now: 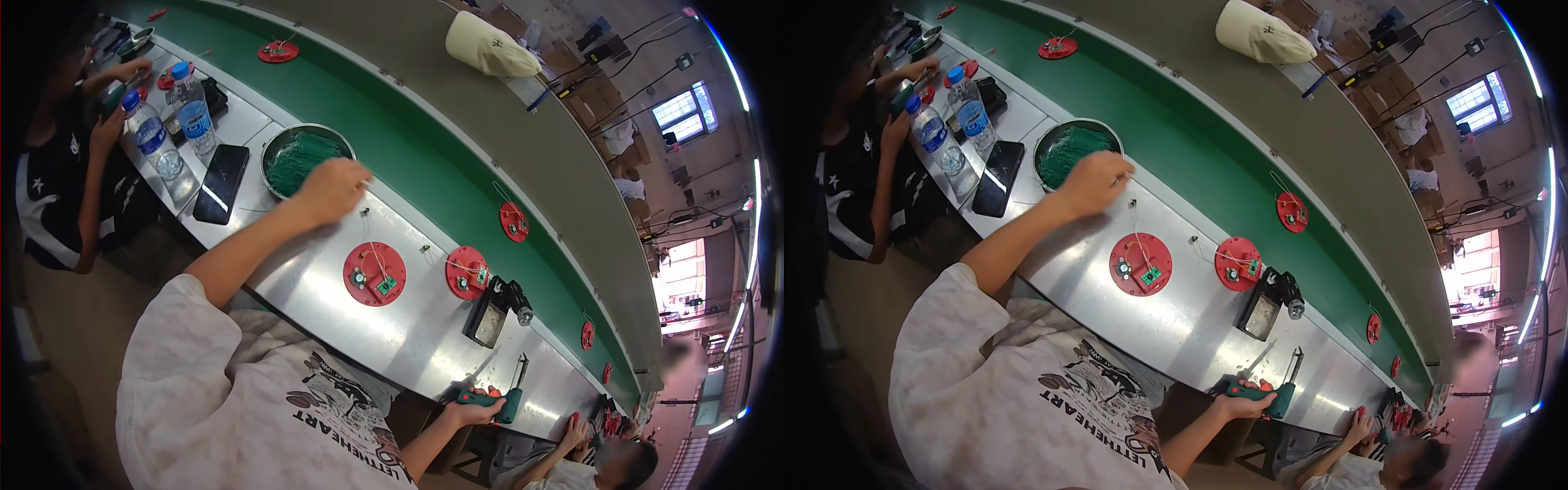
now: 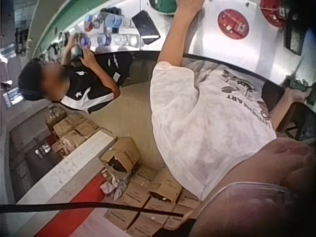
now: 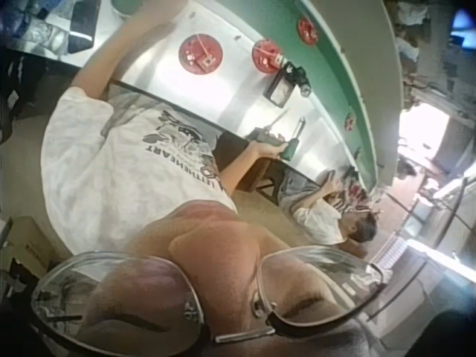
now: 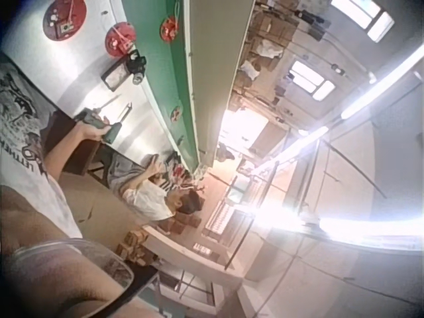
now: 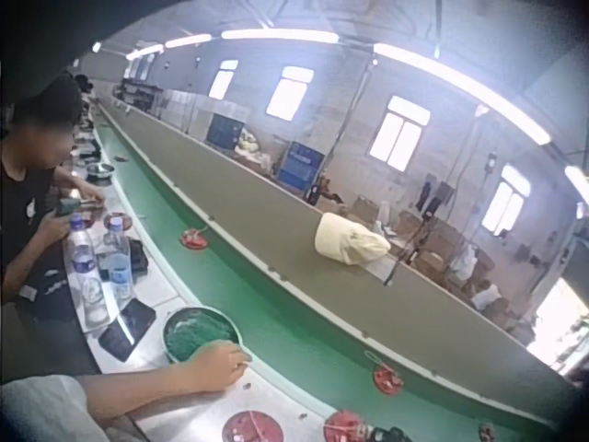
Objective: Soldering electronic components onto circuit boards on an assembly line.
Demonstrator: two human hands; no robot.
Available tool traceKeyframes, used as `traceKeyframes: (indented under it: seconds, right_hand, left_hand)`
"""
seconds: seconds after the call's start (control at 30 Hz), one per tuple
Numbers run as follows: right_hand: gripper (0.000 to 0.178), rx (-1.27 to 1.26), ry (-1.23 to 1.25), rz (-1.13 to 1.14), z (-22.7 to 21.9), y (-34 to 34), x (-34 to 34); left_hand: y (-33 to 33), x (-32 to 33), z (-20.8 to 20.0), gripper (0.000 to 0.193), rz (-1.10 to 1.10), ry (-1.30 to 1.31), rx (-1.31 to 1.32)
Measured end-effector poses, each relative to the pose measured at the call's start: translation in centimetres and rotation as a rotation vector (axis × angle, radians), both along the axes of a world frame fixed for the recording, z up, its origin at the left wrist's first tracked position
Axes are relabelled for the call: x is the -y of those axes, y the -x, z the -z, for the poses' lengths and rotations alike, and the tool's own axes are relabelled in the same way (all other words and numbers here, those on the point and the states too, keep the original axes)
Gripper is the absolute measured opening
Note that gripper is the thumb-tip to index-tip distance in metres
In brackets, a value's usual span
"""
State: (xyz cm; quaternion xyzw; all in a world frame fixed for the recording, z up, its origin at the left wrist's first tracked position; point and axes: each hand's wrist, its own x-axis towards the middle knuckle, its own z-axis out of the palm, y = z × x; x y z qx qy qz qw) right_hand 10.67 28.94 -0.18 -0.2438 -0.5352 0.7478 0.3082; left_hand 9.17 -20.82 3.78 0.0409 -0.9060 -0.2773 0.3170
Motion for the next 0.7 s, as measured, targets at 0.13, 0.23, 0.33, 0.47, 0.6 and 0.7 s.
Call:
traceKeyframes:
  seconds: [0.13,0.23,0.33,0.47,0.6,0.7]
  right_hand:
    - [0.042,0.021,0.010,0.017,-1.0,-0.3,0.7]
    - [0.041,0.014,0.049,0.053,-1.0,-0.4,0.7]
    - [0.040,0.005,-0.006,0.007,-0.7,-0.3,0.4]
    - [0.040,0.026,-0.017,-0.006,-0.6,0.3,0.1]
    - [0.040,0.020,-0.007,-0.001,-1.2,0.1,0.8]
    - [0.040,0.008,0.008,-0.001,-0.9,0.0,0.6]
  left_hand:
    - [0.2,4.1,-0.1,0.013,-0.236,0.537,0.406]
    - [0.7,4.6,0.6,0.012,-0.193,0.558,0.576]
    - [1.2,4.9,0.9,0.009,-0.165,0.599,0.459]
    - [1.7,5.7,0.5,0.014,-0.133,0.403,0.431]
    - [1.6,5.8,-1.1,0.013,-0.122,0.100,0.422]
    - [1.1,6.0,-2.0,0.013,-0.057,-0.139,0.300]
